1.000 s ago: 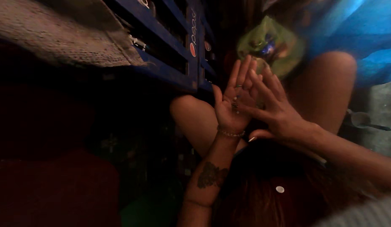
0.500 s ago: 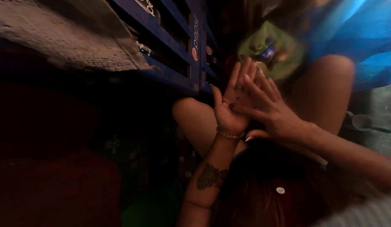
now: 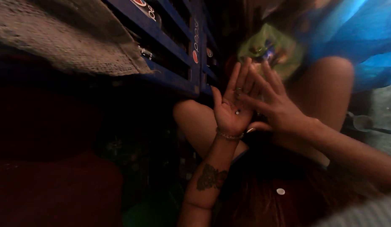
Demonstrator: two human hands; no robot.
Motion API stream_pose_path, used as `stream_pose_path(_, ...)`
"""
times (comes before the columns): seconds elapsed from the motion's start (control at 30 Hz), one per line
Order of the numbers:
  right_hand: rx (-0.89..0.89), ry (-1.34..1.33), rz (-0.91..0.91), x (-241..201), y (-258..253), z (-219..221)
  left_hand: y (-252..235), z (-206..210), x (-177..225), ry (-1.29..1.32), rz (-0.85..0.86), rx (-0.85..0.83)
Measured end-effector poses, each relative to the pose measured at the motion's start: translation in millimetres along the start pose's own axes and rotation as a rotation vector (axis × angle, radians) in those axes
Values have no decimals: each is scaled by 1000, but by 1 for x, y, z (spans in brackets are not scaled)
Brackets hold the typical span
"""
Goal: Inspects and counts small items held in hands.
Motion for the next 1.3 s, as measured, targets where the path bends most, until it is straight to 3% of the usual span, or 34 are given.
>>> stream_pose_path(0.53,27,-16,30,11,-8,-7,0,-4,0,-33,21,10)
stream_pose_path(0.7,15,3,-26,6,-4,2,2,-4,-2,15,-48,49)
stream_pose_path(1.1,8,-10,-44,2,-9,-2,-1,-5,4,98,36,17)
stream_pose_path(1.3,131,-154,26,13,-22,-33,-2,-31,11,405,9,287)
Point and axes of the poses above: each hand's wrist, its own y-axis away from the middle knuckle, its own z-axis out of the palm, x = y × z, the point moved 7 cm from there along -y, towards the middle knuckle, and after that the axes turned 12 degrees about x, right-handed, at the moved point
